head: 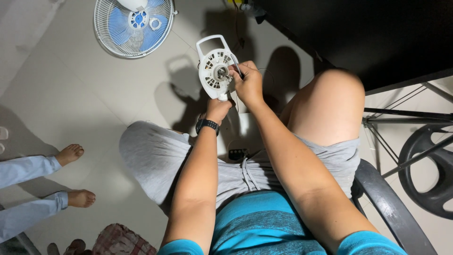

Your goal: Testing fan motor components with a multimeter and assembling the motor housing and front grill.

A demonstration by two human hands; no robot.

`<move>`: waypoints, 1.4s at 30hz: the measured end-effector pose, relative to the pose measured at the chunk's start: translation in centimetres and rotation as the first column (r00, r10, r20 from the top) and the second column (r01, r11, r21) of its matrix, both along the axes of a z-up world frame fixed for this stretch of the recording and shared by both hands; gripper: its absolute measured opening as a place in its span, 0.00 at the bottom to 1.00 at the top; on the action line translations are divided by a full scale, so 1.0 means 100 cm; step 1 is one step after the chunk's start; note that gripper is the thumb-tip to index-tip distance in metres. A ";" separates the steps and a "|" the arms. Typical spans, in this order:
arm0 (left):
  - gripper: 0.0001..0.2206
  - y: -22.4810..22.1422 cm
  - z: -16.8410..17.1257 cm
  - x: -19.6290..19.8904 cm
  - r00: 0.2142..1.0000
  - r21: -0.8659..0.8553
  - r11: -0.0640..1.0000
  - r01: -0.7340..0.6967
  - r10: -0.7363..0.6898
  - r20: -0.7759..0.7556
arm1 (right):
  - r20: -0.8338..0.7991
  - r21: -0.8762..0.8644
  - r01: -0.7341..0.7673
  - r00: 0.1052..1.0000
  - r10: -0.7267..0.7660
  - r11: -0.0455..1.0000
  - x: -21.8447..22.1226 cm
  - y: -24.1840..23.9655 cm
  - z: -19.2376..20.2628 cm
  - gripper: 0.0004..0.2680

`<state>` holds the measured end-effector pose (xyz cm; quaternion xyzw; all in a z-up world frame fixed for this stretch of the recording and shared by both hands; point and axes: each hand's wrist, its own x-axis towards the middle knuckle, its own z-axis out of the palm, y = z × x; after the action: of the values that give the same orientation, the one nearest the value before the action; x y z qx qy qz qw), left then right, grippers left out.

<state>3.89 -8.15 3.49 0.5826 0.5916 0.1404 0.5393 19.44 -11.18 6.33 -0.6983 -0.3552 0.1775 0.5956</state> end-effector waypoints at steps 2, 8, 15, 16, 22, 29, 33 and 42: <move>0.22 -0.001 0.002 -0.001 1.000 0.001 1.000 0.002 -0.002 -0.002 | 0.009 -0.007 0.002 1.000 -0.002 1.000 -0.001 0.000 0.001 0.03; 0.23 -0.002 0.006 0.003 1.000 0.008 1.000 0.015 -0.015 -0.012 | 0.015 -0.052 0.029 0.999 -0.028 0.998 0.000 0.000 0.007 0.03; 0.21 0.009 -0.031 0.002 1.000 0.001 1.000 -0.004 0.004 0.013 | -0.063 -0.125 0.028 0.997 -0.037 0.992 0.009 0.007 -0.001 0.05; 0.21 0.010 -0.030 0.003 1.000 0.002 1.000 -0.003 0.003 0.014 | -0.063 -0.124 0.029 0.997 -0.037 0.992 0.012 0.008 -0.003 0.05; 0.21 0.014 -0.033 0.007 1.000 -0.007 1.000 -0.004 0.004 0.022 | -0.337 -0.231 -0.033 0.940 -0.048 0.972 0.027 0.014 0.000 0.06; 0.21 0.009 -0.028 0.002 1.000 -0.014 1.000 -0.006 0.006 0.005 | -0.455 -0.212 -0.025 0.887 -0.076 0.977 0.016 0.015 0.012 0.06; 0.21 0.011 -0.034 0.004 1.000 -0.003 1.000 0.001 -0.001 0.029 | -0.472 -0.211 0.029 0.872 -0.128 0.977 0.009 0.016 0.021 0.05; 0.24 0.010 -0.021 0.000 0.999 -0.024 0.999 0.025 -0.024 0.048 | -0.674 -0.100 -0.071 0.739 -0.015 0.992 0.011 0.001 0.035 0.27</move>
<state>3.93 -7.16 1.38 0.5796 0.5731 0.1403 0.5621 20.50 -11.03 9.84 -0.6159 -0.1152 0.4476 0.6380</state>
